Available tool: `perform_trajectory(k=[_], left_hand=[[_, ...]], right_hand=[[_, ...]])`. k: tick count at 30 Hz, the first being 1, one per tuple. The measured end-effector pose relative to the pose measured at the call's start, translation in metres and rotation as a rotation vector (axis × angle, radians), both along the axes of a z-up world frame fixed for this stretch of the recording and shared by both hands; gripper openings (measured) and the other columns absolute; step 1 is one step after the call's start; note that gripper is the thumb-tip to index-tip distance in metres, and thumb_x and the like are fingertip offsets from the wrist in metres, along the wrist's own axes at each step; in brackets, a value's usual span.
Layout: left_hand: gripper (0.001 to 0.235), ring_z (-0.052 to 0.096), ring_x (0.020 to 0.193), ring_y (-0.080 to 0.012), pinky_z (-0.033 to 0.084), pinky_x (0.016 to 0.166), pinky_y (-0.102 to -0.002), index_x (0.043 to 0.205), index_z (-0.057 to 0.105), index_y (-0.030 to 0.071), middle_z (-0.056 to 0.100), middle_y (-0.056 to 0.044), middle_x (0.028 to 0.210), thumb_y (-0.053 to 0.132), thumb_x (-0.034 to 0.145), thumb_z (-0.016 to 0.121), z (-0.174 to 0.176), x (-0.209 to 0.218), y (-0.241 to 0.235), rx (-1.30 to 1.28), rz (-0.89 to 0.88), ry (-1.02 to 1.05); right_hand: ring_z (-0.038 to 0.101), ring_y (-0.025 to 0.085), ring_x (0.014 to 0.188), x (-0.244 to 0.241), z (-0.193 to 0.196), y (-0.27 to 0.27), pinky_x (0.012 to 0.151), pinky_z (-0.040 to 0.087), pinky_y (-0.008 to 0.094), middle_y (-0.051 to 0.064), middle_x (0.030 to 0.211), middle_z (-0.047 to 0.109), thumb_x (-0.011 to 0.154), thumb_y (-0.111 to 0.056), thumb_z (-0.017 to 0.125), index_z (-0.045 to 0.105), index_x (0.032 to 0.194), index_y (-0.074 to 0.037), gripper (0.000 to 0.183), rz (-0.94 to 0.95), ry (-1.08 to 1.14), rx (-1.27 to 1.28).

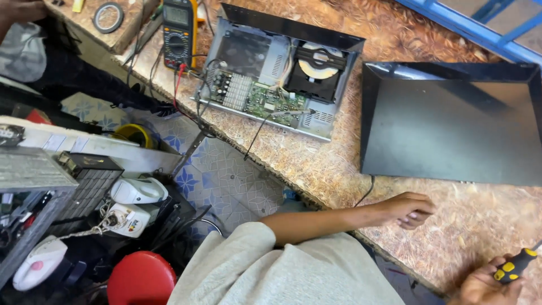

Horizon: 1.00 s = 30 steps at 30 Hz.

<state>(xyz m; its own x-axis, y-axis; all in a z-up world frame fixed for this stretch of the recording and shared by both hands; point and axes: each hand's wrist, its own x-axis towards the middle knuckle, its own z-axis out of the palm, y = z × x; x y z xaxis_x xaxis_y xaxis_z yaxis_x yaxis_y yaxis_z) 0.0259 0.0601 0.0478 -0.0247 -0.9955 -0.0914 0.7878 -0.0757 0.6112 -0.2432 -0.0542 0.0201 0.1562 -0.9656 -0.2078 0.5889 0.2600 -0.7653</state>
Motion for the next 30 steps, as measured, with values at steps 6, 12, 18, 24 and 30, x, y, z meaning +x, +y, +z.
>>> perform_trajectory(k=[6, 12, 18, 24, 30], left_hand=[[0.029, 0.028, 0.041, -0.0034, 0.016, 0.035, -0.021, 0.066, 0.039, 0.015, 0.046, 0.003, 0.06, 0.012, 0.092, 0.05, 0.023, 0.06, 0.087, -0.061, 0.146, 0.546], [0.054, 0.026, 0.04, -0.0059, 0.018, 0.035, -0.021, 0.069, 0.056, 0.012, 0.041, 0.001, 0.058, 0.038, 0.113, 0.039, 0.024, 0.095, 0.135, 0.098, 0.409, 0.189], [0.052, 0.035, 0.037, -0.0055, 0.026, 0.036, -0.019, 0.071, 0.065, 0.013, 0.051, 0.005, 0.053, 0.043, 0.113, 0.054, -0.013, 0.095, 0.152, 0.313, 0.665, 0.004], [0.055, 0.026, 0.035, -0.0081, 0.023, 0.037, -0.022, 0.079, 0.07, 0.012, 0.044, 0.007, 0.049, 0.04, 0.119, 0.046, -0.014, 0.11, 0.172, 0.373, 0.64, -0.077], [0.038, 0.023, 0.038, -0.0062, 0.02, 0.035, -0.023, 0.096, 0.067, 0.005, 0.038, 0.007, 0.051, 0.027, 0.118, 0.045, -0.026, 0.118, 0.155, 0.408, 0.57, -0.112]], right_hand=[[0.07, 0.019, 0.104, 0.064, -0.031, 0.005, 0.082, 0.065, 0.023, 0.013, 0.132, 0.064, 0.092, -0.019, 0.092, 0.043, 0.158, -0.006, 0.083, 0.719, -0.286, 0.039], [0.05, 0.032, 0.117, 0.08, -0.174, -0.075, 0.094, 0.04, 0.051, 0.013, 0.129, 0.057, 0.093, -0.004, 0.066, 0.051, 0.155, -0.011, 0.065, 1.141, -0.299, 0.273], [0.023, 0.059, 0.144, 0.183, -0.227, -0.117, 0.111, 0.023, 0.076, 0.04, 0.159, 0.022, 0.133, -0.011, 0.07, 0.021, 0.162, 0.005, 0.06, 1.814, -0.635, 0.825], [0.061, 0.049, 0.092, 0.217, -0.028, 0.094, 0.083, 0.052, 0.062, 0.034, 0.118, 0.058, 0.122, -0.013, 0.037, 0.032, 0.135, -0.01, 0.014, 0.906, 0.681, -0.168], [0.048, 0.024, 0.07, 0.215, 0.017, 0.126, 0.064, 0.045, 0.034, 0.011, 0.088, 0.047, 0.116, -0.02, 0.054, 0.06, 0.138, -0.021, 0.023, 0.664, 0.836, 0.003]])
